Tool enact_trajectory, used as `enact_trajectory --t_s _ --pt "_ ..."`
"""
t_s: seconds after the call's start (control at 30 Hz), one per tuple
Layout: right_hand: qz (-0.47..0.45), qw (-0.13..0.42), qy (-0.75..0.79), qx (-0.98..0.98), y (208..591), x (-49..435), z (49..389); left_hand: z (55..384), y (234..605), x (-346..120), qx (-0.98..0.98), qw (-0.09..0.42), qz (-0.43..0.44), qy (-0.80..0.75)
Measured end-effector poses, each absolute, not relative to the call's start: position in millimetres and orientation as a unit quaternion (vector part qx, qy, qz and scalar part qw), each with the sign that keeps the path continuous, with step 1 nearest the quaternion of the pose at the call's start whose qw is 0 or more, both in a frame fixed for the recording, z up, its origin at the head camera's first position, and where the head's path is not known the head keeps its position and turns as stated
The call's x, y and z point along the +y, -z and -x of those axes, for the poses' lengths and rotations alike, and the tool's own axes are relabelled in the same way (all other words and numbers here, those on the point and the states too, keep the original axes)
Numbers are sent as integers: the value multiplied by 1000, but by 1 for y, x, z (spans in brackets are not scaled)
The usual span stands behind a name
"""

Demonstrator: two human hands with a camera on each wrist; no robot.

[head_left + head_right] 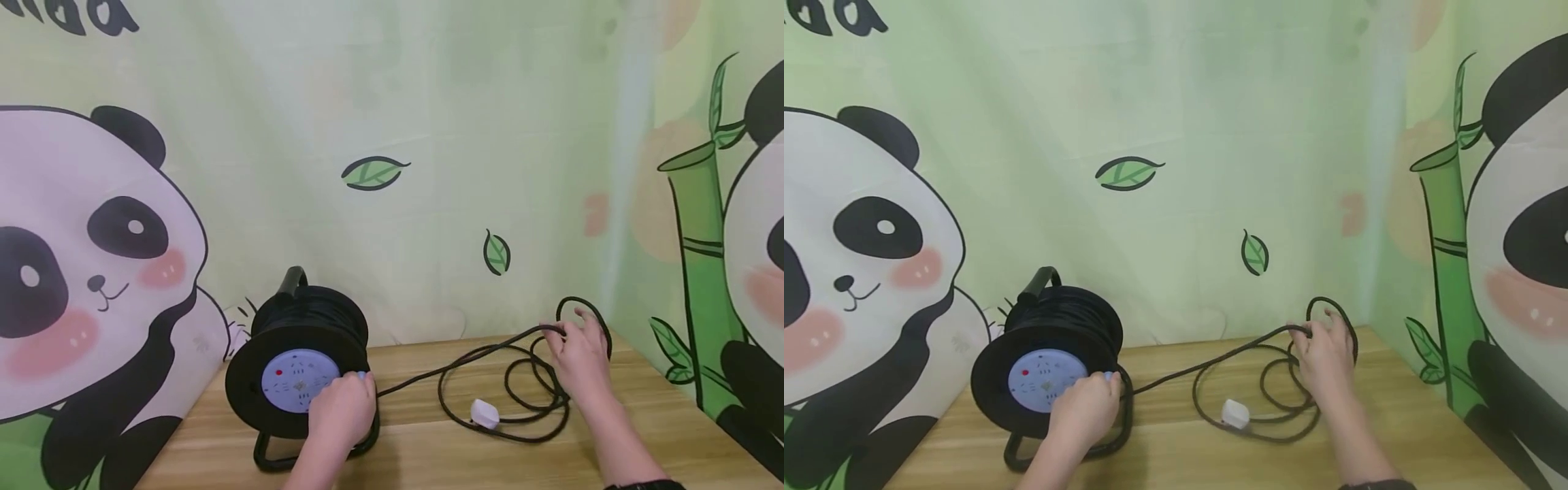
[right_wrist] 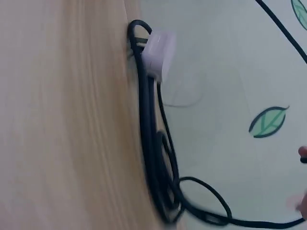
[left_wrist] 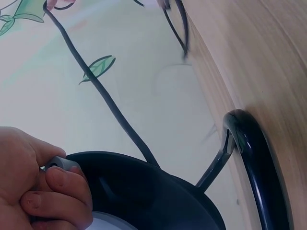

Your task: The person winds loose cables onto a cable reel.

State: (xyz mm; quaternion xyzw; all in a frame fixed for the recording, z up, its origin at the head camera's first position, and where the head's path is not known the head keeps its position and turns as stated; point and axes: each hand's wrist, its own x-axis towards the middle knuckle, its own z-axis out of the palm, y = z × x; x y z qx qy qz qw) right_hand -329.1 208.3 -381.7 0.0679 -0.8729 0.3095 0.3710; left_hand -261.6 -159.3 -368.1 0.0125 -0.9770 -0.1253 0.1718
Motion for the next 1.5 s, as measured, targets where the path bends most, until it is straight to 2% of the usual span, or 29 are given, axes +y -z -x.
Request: enact_trajectory --t_s 0.2,0.27,0.33,0.5,0.57,0.63,0.73,0.87,1.07,1.27,1.37,1.5 --pt "-115 424 -269 -857 377 205 329 263 369 -159 -977 179 -15 119" --pt "-121 399 -299 -858 372 202 324 262 371 -159 -978 174 -18 115" --pt "-136 334 -374 -855 366 201 318 262 372 -160 -980 166 -19 113" --pt "-171 100 -631 -750 356 208 310 262 374 -163 -983 146 -14 109" --pt "-200 42 -695 -689 355 212 310 262 375 -163 -984 142 -11 106" --pt "-223 14 -737 -638 354 215 311 262 375 -164 -985 139 -5 103" --pt "-237 21 -760 -604 353 215 312 263 375 -164 -987 130 4 99" --pt "-191 63 -755 -624 351 213 312 263 376 -165 -989 115 5 97" --pt "-101 149 -618 -766 348 211 309 264 381 -167 -992 93 7 90" --pt "-86 205 -531 -817 350 205 311 264 384 -171 -994 70 2 84" --pt "-81 220 -527 -817 352 199 313 263 386 -174 -995 65 6 79" --pt "-74 204 -585 -781 355 188 317 261 389 -178 -995 65 11 80"
